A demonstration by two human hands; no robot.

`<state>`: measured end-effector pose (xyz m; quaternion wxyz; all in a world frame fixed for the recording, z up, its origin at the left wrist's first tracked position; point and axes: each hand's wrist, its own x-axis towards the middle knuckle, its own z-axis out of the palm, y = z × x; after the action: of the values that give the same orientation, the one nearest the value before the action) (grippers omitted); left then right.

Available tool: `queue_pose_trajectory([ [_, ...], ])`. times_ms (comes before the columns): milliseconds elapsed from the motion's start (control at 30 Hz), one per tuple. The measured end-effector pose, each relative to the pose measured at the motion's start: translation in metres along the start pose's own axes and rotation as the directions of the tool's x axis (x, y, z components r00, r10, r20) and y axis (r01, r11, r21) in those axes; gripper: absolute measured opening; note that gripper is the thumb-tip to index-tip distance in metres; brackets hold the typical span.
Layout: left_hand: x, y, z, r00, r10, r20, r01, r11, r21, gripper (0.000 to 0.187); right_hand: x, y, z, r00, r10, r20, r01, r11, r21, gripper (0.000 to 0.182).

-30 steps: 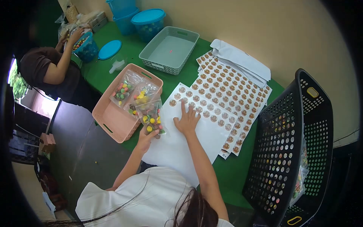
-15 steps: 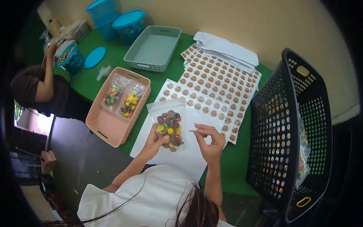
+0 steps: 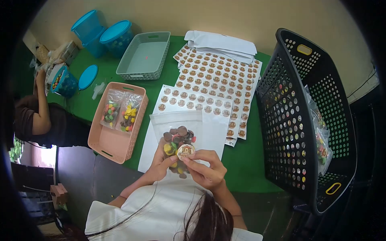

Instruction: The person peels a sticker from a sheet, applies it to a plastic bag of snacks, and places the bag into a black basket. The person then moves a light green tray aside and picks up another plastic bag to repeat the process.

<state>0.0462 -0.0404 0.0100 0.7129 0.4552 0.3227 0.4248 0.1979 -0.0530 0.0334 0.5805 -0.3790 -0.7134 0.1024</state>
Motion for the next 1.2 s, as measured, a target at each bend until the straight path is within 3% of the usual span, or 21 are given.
queue_pose_trajectory([
  [167,-0.002,0.001,0.0,1.0,-0.013,-0.009,0.013,0.999,0.043,0.04,-0.003,-0.003,0.003,0.999,-0.016,0.046,0.013,0.998,0.065,0.027],
  [300,-0.001,-0.005,-0.005,0.997,0.068,0.046,-0.073,0.991,0.109,0.045,-0.004,-0.005,0.003,0.998,0.004,0.063,-0.01,0.995,0.103,0.027],
  [1200,0.001,-0.011,0.0,0.992,0.089,0.084,-0.104,0.973,0.206,0.055,-0.008,-0.003,0.0,0.999,0.01,0.049,-0.013,0.997,0.07,0.023],
])
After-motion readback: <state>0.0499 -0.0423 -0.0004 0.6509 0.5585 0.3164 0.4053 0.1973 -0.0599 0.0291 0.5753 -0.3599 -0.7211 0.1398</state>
